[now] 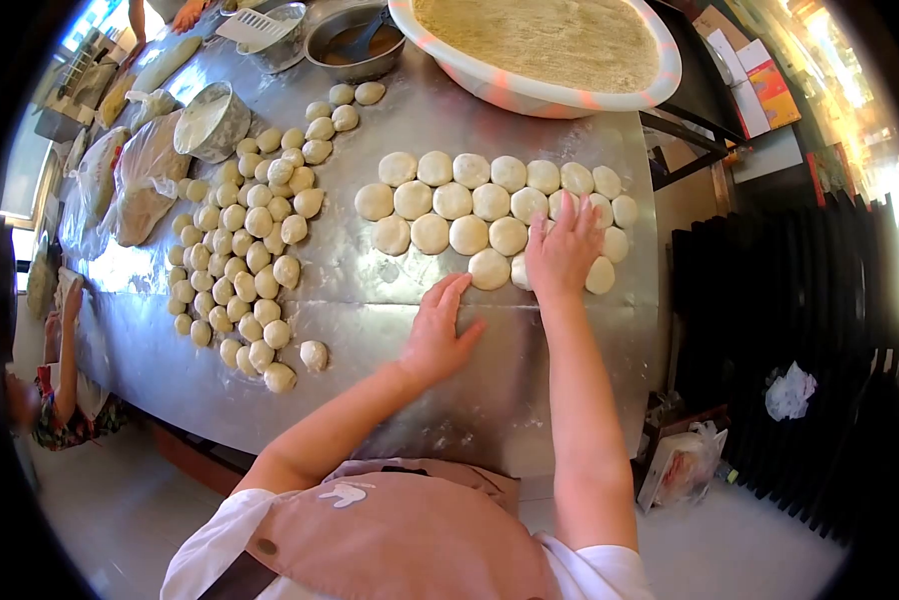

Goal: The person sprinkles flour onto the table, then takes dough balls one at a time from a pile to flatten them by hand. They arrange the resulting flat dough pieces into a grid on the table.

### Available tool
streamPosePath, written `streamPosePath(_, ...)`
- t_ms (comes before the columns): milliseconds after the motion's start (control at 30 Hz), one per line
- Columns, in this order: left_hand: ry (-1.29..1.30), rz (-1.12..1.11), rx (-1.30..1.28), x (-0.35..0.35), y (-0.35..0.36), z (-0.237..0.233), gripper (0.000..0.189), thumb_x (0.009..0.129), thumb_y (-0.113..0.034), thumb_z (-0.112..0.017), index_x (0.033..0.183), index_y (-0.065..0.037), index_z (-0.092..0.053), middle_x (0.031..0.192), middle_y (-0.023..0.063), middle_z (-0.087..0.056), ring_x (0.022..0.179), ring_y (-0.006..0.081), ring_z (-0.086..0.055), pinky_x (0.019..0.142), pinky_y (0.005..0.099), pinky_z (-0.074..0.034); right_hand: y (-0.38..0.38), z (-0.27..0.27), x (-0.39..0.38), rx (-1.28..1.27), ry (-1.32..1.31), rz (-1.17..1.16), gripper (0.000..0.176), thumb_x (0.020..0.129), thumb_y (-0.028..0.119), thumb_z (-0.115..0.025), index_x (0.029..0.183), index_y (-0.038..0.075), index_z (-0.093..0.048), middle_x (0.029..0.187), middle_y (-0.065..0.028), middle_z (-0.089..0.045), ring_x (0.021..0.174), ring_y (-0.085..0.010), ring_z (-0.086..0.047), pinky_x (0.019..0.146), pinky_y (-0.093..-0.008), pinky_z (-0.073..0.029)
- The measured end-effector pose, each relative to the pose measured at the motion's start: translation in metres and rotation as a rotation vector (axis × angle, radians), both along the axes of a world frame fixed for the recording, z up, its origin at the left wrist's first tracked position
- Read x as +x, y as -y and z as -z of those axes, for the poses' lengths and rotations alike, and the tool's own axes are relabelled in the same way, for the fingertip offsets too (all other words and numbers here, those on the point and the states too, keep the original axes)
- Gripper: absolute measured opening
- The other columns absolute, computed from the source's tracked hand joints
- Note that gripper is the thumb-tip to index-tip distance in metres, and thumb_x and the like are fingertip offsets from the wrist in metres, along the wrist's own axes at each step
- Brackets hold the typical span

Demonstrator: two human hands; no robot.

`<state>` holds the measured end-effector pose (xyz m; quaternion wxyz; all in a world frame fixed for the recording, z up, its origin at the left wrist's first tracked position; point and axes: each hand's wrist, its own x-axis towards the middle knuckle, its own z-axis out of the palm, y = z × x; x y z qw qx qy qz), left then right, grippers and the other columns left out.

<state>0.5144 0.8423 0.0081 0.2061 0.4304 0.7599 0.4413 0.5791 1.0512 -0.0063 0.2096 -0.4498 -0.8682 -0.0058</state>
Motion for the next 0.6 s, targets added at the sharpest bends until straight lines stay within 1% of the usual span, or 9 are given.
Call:
streamPosePath(33,0.003,0.004,-0.007,-0.001,0.000,0.000,0.069,0.082,-0.014,-0.075,0.142,-0.003,-0.043,0.141,0.0199,-0.048,0.130,0.0401,-0.044,0.111,0.0452,-0.039,0.001,0.003,-0.004,-0.015,0.088,0.015,0.053,0.099,0.041,-0.051,0.142,0.010,-0.049,0.150,-0.0206,-0.043,0.142,-0.0425,-0.034,0.115,-0.0571,-0.027)
streamPosePath(67,0.007,0.005,-0.016,-0.001,0.001,0.000,0.069,0.082,-0.014,-0.075,0.142,-0.003,-0.043,0.141,0.0199,-0.048,0.130,0.0402,-0.044,0.111,0.0455,-0.039,0.004,0.003,-0.001,-0.120,0.133,-0.003,0.057,0.100,0.045,-0.048,0.145,0.012,-0.046,0.154,-0.0194,-0.039,0.145,-0.0414,-0.032,0.118,-0.0577,-0.022)
streamPosePath(133,0.016,0.011,-0.026,-0.002,0.001,-0.003,0.069,0.082,-0.014,-0.075,0.142,-0.002,-0.043,0.141,0.0198,-0.048,0.131,0.0404,-0.044,0.112,0.0462,-0.038,0.009,0.001,-0.003,-0.120,0.178,0.031,0.057,0.100,0.046,-0.048,0.146,0.013,-0.045,0.155,-0.0187,-0.039,0.145,-0.0399,-0.033,0.118,-0.0574,-0.021)
streamPosePath(233,-0.023,0.037,-0.046,-0.003,-0.001,-0.005,0.065,0.084,-0.016,-0.075,0.140,-0.003,-0.045,0.142,0.0195,-0.048,0.130,0.0392,-0.046,0.110,0.0449,-0.040,0.005,-0.005,-0.004,-0.149,0.202,0.053,0.057,0.101,0.046,-0.045,0.147,0.012,-0.045,0.154,-0.0187,-0.040,0.145,-0.0384,-0.033,0.118,-0.0572,-0.020)
streamPosePath(267,0.029,0.015,-0.046,-0.004,0.002,-0.010,0.064,0.084,-0.015,-0.075,0.140,-0.003,-0.046,0.140,0.0195,-0.049,0.129,0.0391,-0.048,0.109,0.0449,-0.041,0.005,-0.004,-0.005,-0.171,0.204,0.053,0.056,0.102,0.046,-0.043,0.147,0.012,-0.045,0.154,-0.0189,-0.040,0.145,-0.0380,-0.033,0.118,-0.0572,-0.020)
streamPosePath(333,0.139,-0.035,-0.051,-0.006,0.014,-0.024,0.063,0.083,-0.015,-0.075,0.139,-0.003,-0.047,0.138,0.0197,-0.051,0.126,0.0389,-0.051,0.106,0.0451,-0.044,-0.001,-0.011,0.002,-0.380,-0.115,0.066,0.059,0.103,0.047,-0.041,0.146,0.008,-0.044,0.154,-0.0188,-0.041,0.144,-0.0342,-0.035,0.118,-0.0509,-0.023)
streamPosePath(433,0.028,-0.088,0.039,-0.023,0.056,-0.034,0.056,0.082,-0.010,-0.075,0.133,-0.003,-0.053,0.131,0.0197,-0.057,0.121,0.0383,-0.054,0.102,0.0453,-0.046,-0.012,-0.036,0.025,-0.703,-0.592,0.094,0.063,0.105,0.049,-0.037,0.145,0.001,-0.044,0.154,-0.0188,-0.042,0.143,-0.0285,-0.038,0.118,-0.0416,-0.026)
streamPosePath(500,-0.040,-0.197,0.047,-0.030,0.098,-0.036,0.052,0.082,-0.008,-0.074,0.130,-0.004,-0.055,0.127,0.0199,-0.058,0.118,0.0382,-0.055,0.102,0.0451,-0.046,-0.010,-0.050,0.031,-0.921,-0.921,0.107,0.067,0.106,0.051,-0.034,0.144,-0.004,-0.043,0.154,-0.0187,-0.042,0.142,-0.0247,-0.040,0.118,-0.0353,-0.028)
streamPosePath(600,-0.226,-0.403,0.045,-0.040,0.154,-0.041,0.047,0.081,-0.005,-0.073,0.125,-0.004,-0.059,0.121,0.0191,-0.060,0.115,0.0381,-0.057,0.101,0.0456,-0.046,0.044,-0.047,0.029,-0.841,-0.412,-0.087,0.061,0.105,0.043,-0.047,0.145,-0.002,-0.043,0.150,-0.0211,-0.045,0.139,-0.0289,-0.044,0.116,-0.0367,-0.032)
